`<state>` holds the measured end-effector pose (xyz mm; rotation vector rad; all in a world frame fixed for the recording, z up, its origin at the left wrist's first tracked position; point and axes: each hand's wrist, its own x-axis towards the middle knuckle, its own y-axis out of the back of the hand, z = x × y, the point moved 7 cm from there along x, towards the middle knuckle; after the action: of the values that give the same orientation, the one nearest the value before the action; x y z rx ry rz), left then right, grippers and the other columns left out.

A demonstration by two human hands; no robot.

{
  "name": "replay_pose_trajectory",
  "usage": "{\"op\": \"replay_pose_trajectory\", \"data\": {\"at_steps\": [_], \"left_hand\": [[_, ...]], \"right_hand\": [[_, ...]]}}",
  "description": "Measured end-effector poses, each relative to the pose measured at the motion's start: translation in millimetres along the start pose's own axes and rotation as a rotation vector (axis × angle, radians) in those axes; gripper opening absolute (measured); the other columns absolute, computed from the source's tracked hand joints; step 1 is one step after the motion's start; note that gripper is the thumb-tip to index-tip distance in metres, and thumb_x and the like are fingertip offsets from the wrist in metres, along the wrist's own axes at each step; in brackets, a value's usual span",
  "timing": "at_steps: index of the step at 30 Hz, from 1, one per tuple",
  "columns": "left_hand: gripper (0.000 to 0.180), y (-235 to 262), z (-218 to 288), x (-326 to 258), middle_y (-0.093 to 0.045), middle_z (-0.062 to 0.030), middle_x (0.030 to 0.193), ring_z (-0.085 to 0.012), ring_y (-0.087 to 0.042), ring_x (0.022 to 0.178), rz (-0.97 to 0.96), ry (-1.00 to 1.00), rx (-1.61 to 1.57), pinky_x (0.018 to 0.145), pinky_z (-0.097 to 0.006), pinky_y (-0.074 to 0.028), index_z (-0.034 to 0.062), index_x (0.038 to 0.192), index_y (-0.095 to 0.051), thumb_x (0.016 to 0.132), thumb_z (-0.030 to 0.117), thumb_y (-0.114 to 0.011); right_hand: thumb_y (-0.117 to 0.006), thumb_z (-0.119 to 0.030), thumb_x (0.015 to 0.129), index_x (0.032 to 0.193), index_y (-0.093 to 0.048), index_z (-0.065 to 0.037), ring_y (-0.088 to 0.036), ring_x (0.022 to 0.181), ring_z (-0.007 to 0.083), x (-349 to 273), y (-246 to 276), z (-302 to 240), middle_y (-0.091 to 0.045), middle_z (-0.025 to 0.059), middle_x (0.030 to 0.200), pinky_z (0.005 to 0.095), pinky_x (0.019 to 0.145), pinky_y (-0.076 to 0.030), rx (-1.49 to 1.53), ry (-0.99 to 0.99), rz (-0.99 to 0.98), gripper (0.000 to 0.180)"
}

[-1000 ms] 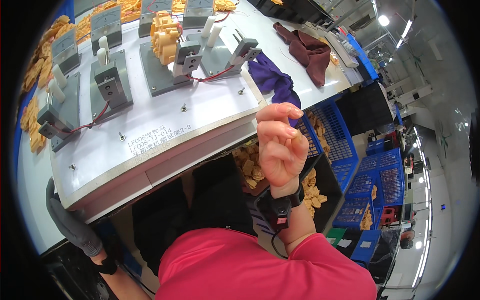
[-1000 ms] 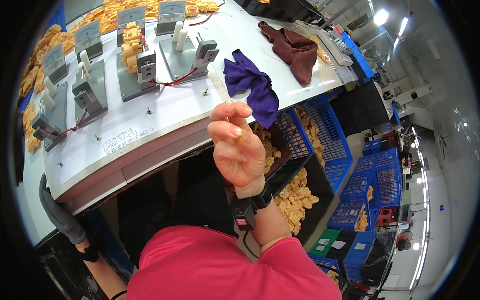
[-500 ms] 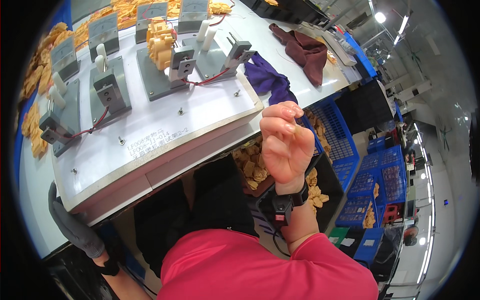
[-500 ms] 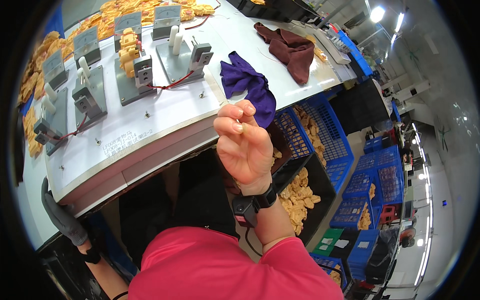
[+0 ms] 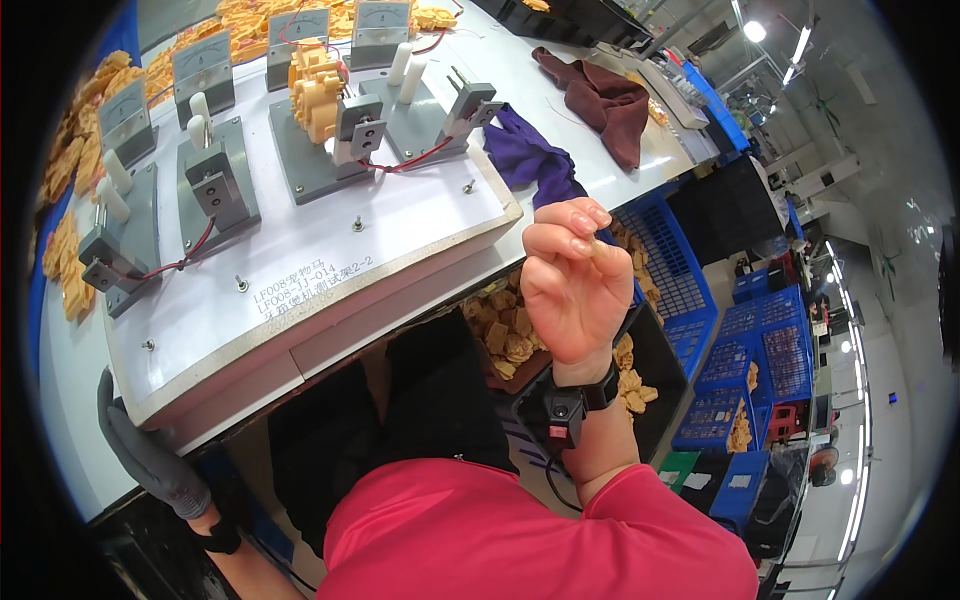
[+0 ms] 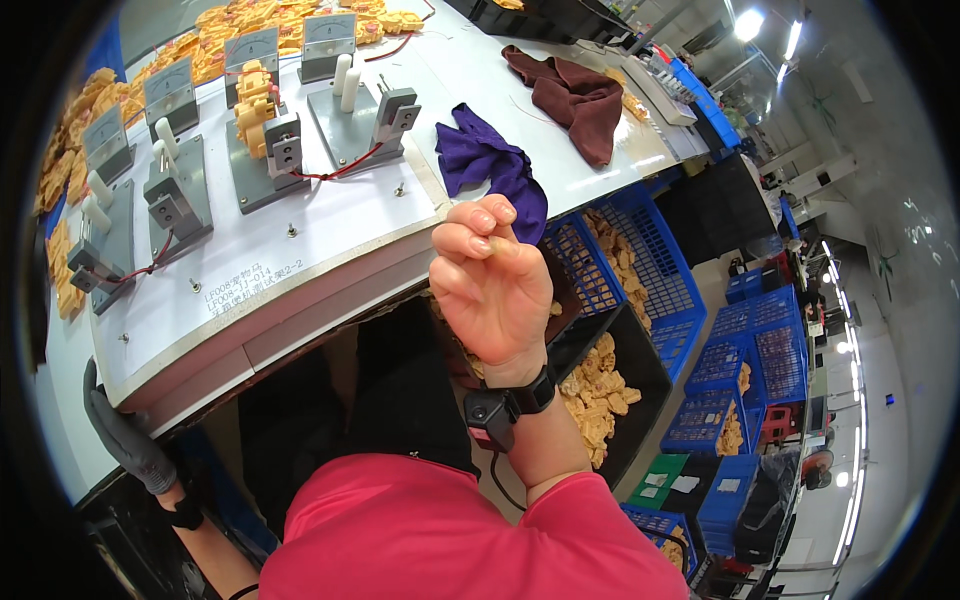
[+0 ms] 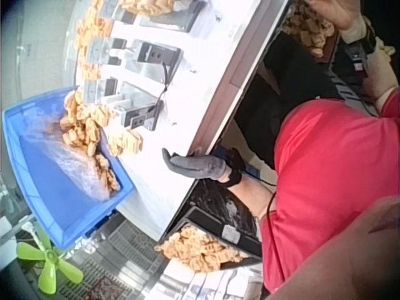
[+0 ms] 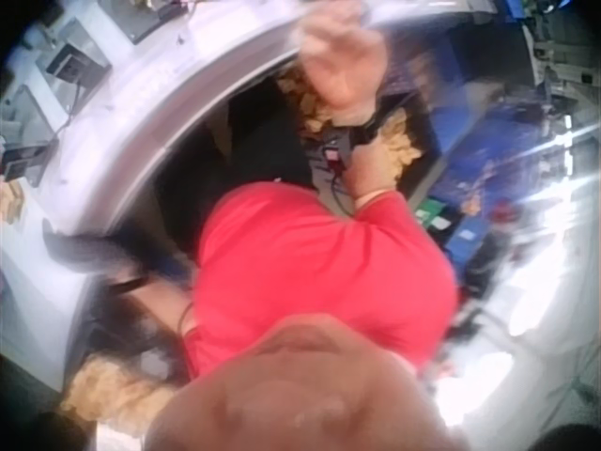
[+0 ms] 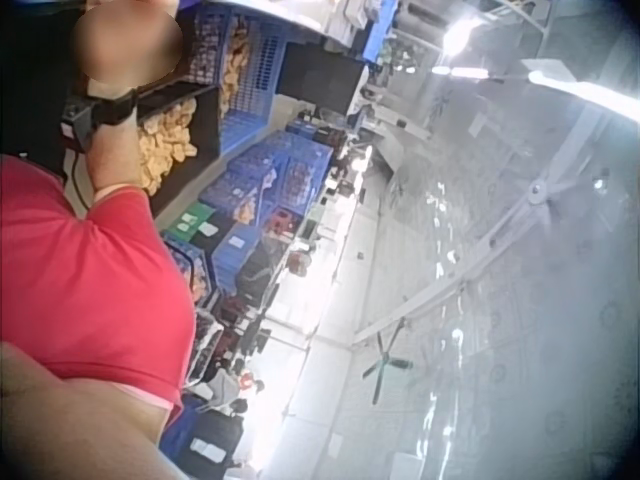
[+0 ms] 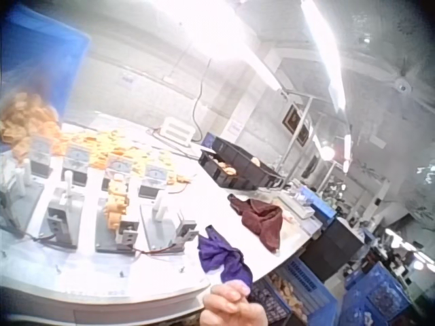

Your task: The person places beige plastic electrical components onto a white testing board with metal clamps and wires. They use their hands to position the items and connect red wires to the clamps. The person repeatedly handles the components, moving them between the board and nearby blue crates.

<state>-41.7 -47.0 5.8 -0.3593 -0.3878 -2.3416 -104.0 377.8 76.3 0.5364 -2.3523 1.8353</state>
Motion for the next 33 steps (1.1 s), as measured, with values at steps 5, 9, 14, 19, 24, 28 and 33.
{"op": "replay_pose_trajectory", "data": {"at_steps": [5, 9, 14, 19, 24, 28, 33], "left_hand": [[0.049, 0.8, -2.5, 0.5, -0.056, -0.0153, 0.129, -0.0214, -0.057, 0.109, -0.012, -0.02, 0.007, 0.093, -0.032, -0.044, -0.0039, 0.138, -0.047, 0.105, 0.028, -0.031], [0.048, 0.4, -2.8, 0.8, -0.056, -0.0154, 0.128, -0.021, -0.057, 0.109, -0.013, -0.016, -0.016, 0.092, -0.031, -0.045, -0.0044, 0.138, -0.046, 0.105, 0.027, -0.031], [0.047, 0.0, -1.2, 0.4, -0.057, -0.0149, 0.126, -0.0195, -0.058, 0.106, 0.005, -0.013, -0.009, 0.09, -0.03, -0.045, -0.005, 0.138, -0.046, 0.105, 0.025, -0.031], [0.047, -1.1, 1.8, 0.1, -0.059, -0.015, 0.122, -0.0193, -0.059, 0.104, 0.014, -0.023, -0.007, 0.089, -0.03, -0.045, -0.0046, 0.138, -0.047, 0.105, 0.025, -0.031], [0.046, 0.6, -4.0, -0.7, -0.053, -0.0129, 0.137, -0.0205, -0.052, 0.118, 0.007, 0.008, -0.063, 0.1, -0.032, -0.041, -0.002, 0.138, -0.049, 0.105, 0.028, -0.034], [0.047, 3.5, -9.7, -0.4, -0.053, -0.0123, 0.137, -0.0203, -0.052, 0.118, 0.009, 0.046, -0.029, 0.098, -0.032, -0.042, -0.0015, 0.138, -0.049, 0.105, 0.028, -0.034], [0.047, 2.5, -8.3, -0.6, -0.054, -0.0122, 0.133, -0.02, -0.053, 0.115, 0.014, 0.04, -0.047, 0.095, -0.031, -0.043, -0.0013, 0.138, -0.049, 0.105, 0.028, -0.033]], "right_hand": [[-0.056, 0.002, 0.087, 0.101, -0.055, -0.013, -0.052, 0.09, 0.0126, 0.0, 0.1, -1.3, -0.053, 0.0022, 0.102, 0.0241, 0.062, -0.04, -0.012, 0.013, 0.005, 0.021], [-0.056, 0.001, 0.086, 0.101, -0.055, -0.013, -0.052, 0.089, 0.0124, -0.4, 1.6, -2.7, -0.054, 0.0019, 0.101, 0.0242, 0.063, -0.04, -0.021, 0.02, 0.025, 0.02], [-0.058, -0.003, 0.09, 0.1, -0.056, -0.013, -0.05, 0.082, 0.0111, -0.1, 2.7, -4.3, -0.054, 0.0013, 0.099, 0.0236, 0.062, -0.038, -0.041, 0.022, 0.022, 0.015], [-0.059, -0.007, 0.093, 0.1, -0.056, -0.013, -0.047, 0.077, 0.01, 0.3, 3.1, -5.2, -0.053, 0.0006, 0.096, 0.0232, 0.061, -0.037, -0.071, 0.047, 0.065, 0.01], [-0.06, -0.006, 0.094, 0.1, -0.055, -0.014, -0.046, 0.075, 0.009, 0.4, 5.4, -6.6, -0.053, -0.0006, 0.092, 0.0226, 0.06, -0.037, -0.142, 0.071, 0.099, 0.011], [-0.06, -0.005, 0.094, 0.103, -0.055, -0.014, -0.045, 0.074, 0.0077, 0.1, 6.5, -5.7, -0.051, -0.0024, 0.089, 0.0215, 0.06, -0.036, -0.17, 0.074, 0.114, 0.013], [-0.06, -0.004, 0.095, 0.107, -0.055, -0.013, -0.043, 0.072, 0.0066, -0.1, 7.6, -5.6, -0.049, -0.0037, 0.086, 0.0208, 0.059, -0.035, -0.194, 0.07, 0.112, 0.016]]}}
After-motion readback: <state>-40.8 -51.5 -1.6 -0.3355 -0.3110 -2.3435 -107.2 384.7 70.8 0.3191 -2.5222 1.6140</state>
